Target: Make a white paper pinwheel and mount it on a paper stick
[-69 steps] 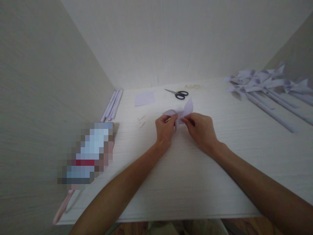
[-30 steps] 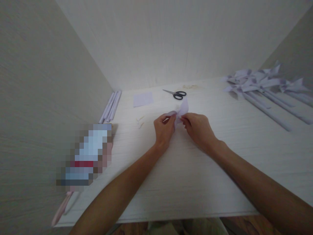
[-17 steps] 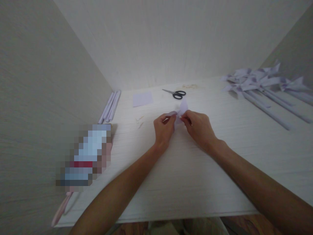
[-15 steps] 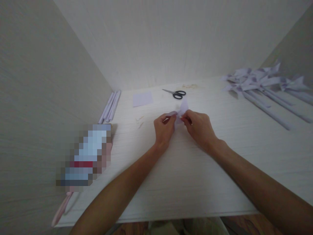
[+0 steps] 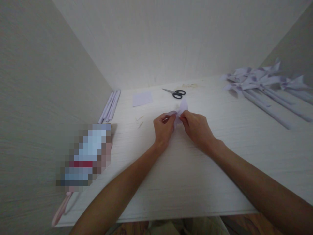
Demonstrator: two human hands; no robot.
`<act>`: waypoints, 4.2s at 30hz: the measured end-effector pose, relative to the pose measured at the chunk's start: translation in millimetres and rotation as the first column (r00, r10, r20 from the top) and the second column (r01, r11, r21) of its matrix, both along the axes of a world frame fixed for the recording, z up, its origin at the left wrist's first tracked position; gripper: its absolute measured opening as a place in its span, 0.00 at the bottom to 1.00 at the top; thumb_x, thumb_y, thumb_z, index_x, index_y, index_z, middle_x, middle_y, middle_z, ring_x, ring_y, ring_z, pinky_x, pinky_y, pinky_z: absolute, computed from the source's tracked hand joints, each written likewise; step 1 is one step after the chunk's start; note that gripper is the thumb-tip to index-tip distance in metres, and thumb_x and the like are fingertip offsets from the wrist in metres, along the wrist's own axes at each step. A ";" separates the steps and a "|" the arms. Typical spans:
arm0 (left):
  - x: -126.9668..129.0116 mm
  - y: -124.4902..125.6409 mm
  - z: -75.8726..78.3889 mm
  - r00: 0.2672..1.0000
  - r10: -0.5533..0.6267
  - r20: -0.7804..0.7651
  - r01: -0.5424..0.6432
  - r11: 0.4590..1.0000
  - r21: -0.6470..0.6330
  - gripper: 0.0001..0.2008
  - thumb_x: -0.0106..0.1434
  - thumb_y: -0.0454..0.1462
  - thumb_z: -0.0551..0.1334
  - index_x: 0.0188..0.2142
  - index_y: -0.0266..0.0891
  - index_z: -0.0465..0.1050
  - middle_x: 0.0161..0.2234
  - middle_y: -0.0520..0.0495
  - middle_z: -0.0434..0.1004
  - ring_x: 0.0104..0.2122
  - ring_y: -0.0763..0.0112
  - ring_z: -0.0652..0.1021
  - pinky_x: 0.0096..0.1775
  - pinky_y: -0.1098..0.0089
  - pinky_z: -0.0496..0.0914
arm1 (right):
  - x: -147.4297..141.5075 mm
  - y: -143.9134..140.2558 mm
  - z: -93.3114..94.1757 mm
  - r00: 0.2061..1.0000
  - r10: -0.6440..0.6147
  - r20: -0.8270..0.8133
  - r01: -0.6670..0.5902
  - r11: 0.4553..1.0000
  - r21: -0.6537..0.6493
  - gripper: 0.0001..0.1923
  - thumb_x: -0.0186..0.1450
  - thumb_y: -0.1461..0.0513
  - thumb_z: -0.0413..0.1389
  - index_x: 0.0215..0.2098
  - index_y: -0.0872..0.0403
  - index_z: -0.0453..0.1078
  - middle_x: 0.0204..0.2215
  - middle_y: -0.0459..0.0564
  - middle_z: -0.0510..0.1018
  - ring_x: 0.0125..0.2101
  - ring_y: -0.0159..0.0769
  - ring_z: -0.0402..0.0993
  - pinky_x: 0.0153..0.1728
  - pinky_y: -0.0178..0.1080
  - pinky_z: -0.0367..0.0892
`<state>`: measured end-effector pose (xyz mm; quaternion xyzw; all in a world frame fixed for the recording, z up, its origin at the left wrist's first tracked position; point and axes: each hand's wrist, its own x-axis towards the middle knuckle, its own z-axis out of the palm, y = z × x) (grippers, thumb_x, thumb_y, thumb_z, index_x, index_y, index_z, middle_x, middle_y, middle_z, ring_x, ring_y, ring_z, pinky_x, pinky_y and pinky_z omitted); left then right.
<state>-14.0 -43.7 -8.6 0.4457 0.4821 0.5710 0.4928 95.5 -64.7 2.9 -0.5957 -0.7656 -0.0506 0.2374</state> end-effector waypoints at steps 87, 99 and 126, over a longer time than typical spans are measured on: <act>-7.9 3.2 -1.1 0.963 -0.264 -0.054 0.268 0.926 0.266 0.16 0.50 0.26 0.54 0.32 0.42 0.75 0.32 0.52 0.78 0.35 0.72 0.75 0.43 0.67 0.67 | 16.0 3.5 0.3 0.854 0.060 -0.517 -0.058 0.998 0.019 0.08 0.58 0.66 0.46 0.28 0.57 0.66 0.19 0.46 0.71 0.19 0.29 0.66 0.23 0.32 0.59; -4.8 7.4 1.4 0.919 -0.278 0.281 0.245 0.958 0.149 0.07 0.47 0.32 0.61 0.27 0.39 0.76 0.27 0.52 0.77 0.30 0.73 0.75 0.41 0.65 0.68 | 19.5 0.9 4.5 0.983 0.086 -0.165 -0.066 0.990 0.122 0.12 0.59 0.69 0.44 0.33 0.58 0.68 0.27 0.52 0.76 0.26 0.33 0.70 0.28 0.34 0.62; -15.4 10.6 19.3 0.939 -0.313 0.142 0.323 0.945 -0.054 0.10 0.46 0.41 0.63 0.26 0.37 0.73 0.23 0.51 0.73 0.23 0.79 0.71 0.26 0.76 0.61 | 26.6 -0.1 7.9 0.977 0.115 0.180 -0.153 0.965 0.214 0.15 0.60 0.70 0.44 0.37 0.55 0.70 0.29 0.51 0.76 0.27 0.34 0.68 0.29 0.36 0.57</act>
